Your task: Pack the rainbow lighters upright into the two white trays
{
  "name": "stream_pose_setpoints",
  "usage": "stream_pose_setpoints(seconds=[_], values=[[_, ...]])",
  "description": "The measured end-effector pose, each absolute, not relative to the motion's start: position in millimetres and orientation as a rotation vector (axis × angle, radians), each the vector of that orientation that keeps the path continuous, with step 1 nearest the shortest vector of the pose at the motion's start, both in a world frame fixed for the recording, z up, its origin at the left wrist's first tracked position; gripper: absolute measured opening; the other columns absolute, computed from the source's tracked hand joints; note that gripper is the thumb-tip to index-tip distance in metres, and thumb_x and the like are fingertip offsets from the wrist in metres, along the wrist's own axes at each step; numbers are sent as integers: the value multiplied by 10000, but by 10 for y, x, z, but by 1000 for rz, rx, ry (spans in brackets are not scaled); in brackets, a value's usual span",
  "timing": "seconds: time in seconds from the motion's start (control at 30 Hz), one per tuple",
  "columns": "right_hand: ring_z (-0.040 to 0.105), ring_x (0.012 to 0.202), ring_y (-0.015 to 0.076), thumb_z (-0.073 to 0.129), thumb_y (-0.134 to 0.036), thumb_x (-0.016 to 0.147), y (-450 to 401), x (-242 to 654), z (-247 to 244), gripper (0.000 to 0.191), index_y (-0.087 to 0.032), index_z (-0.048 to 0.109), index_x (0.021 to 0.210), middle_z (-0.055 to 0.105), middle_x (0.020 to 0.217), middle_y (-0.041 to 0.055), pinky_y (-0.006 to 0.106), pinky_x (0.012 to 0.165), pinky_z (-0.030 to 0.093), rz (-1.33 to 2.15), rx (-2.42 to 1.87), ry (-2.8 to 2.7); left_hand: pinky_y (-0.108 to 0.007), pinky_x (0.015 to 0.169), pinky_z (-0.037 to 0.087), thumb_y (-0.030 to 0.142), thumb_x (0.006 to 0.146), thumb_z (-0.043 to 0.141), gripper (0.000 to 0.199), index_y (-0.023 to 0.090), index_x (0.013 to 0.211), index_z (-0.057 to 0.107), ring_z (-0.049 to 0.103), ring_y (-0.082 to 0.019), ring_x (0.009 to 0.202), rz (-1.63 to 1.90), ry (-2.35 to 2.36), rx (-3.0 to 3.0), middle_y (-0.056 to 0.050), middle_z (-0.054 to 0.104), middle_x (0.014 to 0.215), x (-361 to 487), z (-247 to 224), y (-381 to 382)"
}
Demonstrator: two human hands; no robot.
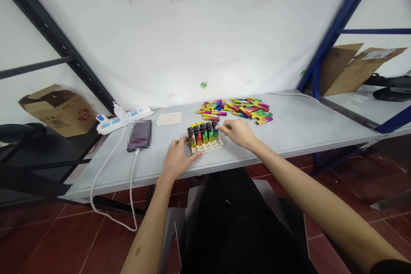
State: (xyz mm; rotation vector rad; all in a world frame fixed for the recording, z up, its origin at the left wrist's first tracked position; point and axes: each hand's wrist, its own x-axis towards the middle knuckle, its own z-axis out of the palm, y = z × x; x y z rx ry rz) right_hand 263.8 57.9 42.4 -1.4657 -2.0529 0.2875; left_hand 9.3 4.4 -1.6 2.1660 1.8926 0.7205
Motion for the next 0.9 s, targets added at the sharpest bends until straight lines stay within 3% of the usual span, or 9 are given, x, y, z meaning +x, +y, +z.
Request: stream_pose_setpoints(seconds=[0.1, 0.17, 0.23, 0.37, 0.63, 0.77, 0.9], values=[[599, 791, 238, 434, -517, 976, 766, 2835, 362, 410, -207, 641, 807, 693, 854, 98, 319, 681, 369, 44, -1622, -1887, -381, 936, 451, 632, 787, 659, 623, 250, 1252, 499, 505, -290, 1230, 722, 1904, 2156, -81, 604, 1227, 92, -23, 48], [563, 1005, 300, 524, -396, 942, 929, 3007, 283, 268, -164, 644, 1004, 658, 1093, 171, 372, 814, 385, -159, -1730, -1823, -385, 937, 453, 648, 779, 656, 646, 248, 1260, 495, 515, -294, 1220, 713, 1923, 2139, -85, 598, 1228, 90, -30, 50], [480, 1133, 378, 634, -339, 858, 1075, 3186, 199, 341, -115, 615, 1115, 579, 1223, 246, 454, 896, 357, -243, -1878, -1791, -386, 939, 454, 661, 774, 653, 658, 251, 1264, 494, 522, -296, 1215, 707, 1932, 2131, -87, 596, 1223, 88, -33, 50], [430, 1139, 396, 651, -203, 813, 1207, 3470, 95, 273, -83, 617, 1055, 540, 1236, 299, 504, 924, 314, -180, -1943, -1780, -386, 941, 452, 661, 777, 649, 657, 254, 1268, 489, 522, -296, 1219, 709, 1934, 2130, -87, 592, 1226, 85, -31, 45], [447, 1131, 360, 547, -160, 869, 1183, 3646, 128, 85, -127, 609, 916, 595, 1162, 250, 513, 954, 315, -127, -1777, -1663, -382, 940, 447, 656, 784, 642, 646, 254, 1265, 489, 506, -298, 1238, 702, 1926, 2137, -86, 599, 1231, 88, -19, 42], [548, 1050, 284, 517, -302, 929, 1174, 3601, 200, 147, -170, 580, 921, 662, 1058, 158, 442, 940, 410, -27, -1637, -1589, -385, 940, 451, 672, 777, 637, 660, 254, 1267, 491, 515, -296, 1220, 696, 1930, 2131, -84, 597, 1225, 84, -26, 50], [641, 785, 168, 403, -487, 984, 1118, 3446, 237, 291, -210, 492, 984, 683, 869, 52, 332, 774, 526, 321, -1355, -1433, -386, 920, 458, 689, 778, 622, 679, 259, 1286, 488, 532, -298, 1190, 699, 1936, 2121, -89, 590, 1220, 82, -27, 46]])
